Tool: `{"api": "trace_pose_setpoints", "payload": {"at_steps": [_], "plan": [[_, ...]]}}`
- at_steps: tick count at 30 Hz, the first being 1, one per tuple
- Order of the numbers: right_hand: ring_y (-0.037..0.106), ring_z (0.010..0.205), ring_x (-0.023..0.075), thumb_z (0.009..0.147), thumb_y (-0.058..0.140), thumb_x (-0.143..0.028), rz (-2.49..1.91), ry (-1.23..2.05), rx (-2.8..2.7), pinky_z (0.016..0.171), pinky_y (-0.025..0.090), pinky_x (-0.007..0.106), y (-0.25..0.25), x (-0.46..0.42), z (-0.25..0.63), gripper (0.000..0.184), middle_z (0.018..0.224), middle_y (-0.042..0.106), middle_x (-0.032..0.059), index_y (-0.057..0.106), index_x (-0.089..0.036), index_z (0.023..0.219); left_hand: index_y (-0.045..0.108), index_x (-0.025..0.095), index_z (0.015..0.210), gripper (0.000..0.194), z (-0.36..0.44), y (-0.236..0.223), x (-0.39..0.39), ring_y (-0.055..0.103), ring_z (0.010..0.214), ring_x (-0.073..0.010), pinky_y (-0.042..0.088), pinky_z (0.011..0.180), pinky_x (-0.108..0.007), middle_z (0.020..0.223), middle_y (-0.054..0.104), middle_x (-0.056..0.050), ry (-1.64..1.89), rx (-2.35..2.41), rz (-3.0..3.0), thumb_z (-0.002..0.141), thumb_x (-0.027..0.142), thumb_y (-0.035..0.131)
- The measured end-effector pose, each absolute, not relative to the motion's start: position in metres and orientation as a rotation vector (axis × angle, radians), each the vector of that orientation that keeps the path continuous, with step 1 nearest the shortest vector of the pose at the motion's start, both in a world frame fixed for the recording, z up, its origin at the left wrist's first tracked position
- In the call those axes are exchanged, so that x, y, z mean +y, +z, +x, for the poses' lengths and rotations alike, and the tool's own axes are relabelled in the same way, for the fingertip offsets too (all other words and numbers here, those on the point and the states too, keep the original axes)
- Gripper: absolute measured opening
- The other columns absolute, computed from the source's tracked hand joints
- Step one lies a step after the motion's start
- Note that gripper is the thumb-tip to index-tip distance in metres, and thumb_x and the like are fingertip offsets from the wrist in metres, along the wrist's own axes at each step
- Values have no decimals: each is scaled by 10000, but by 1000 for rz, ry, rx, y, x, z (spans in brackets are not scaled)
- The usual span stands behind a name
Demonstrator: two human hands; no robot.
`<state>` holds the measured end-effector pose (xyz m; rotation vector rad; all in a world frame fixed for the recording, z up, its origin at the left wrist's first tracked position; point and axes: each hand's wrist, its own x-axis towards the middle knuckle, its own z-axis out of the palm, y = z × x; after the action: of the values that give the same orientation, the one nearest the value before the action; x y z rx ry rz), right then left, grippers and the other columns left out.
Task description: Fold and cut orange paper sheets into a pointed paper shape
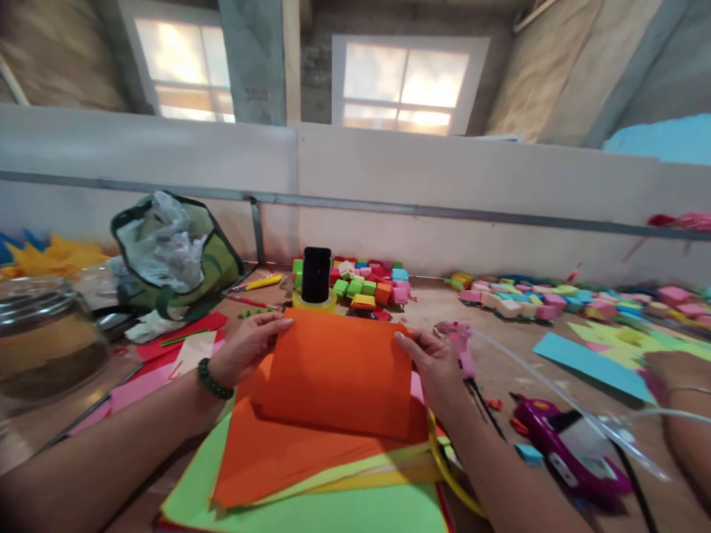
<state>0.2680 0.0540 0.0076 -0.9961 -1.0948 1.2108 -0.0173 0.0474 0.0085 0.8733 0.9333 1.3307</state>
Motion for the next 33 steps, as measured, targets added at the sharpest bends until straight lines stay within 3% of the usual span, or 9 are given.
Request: {"api": "trace_pose_setpoints", "payload": {"at_steps": [7, 20, 33], "plan": [[675, 641, 182, 616, 809, -383, -993, 1172, -1094, 625, 548, 298, 9, 50, 265, 225, 705, 726, 4, 687, -216, 706, 650, 124, 697, 272, -20, 6, 49, 570, 514, -77, 440, 499, -172, 622, 642, 12, 1321, 962, 879, 570, 272, 839], [644, 582, 156, 642, 792, -411, -984, 1175, -1104, 555, 522, 256, 8, 50, 266, 215, 638, 704, -9, 704, -217, 673, 649, 124, 709, 288, -20, 9, 47, 569, 501, -79, 420, 478, -165, 611, 648, 13, 1329, 992, 862, 559, 276, 841], [657, 576, 186, 651, 789, -417, -987, 1179, -1109, 532, 544, 294, 2, 57, 270, 204, 670, 716, 4, 716, -232, 696, 636, 124, 654, 293, -17, 15, 44, 553, 490, -71, 411, 476, -163, 577, 617, 21, 1360, 972, 883, 540, 300, 841]]}}
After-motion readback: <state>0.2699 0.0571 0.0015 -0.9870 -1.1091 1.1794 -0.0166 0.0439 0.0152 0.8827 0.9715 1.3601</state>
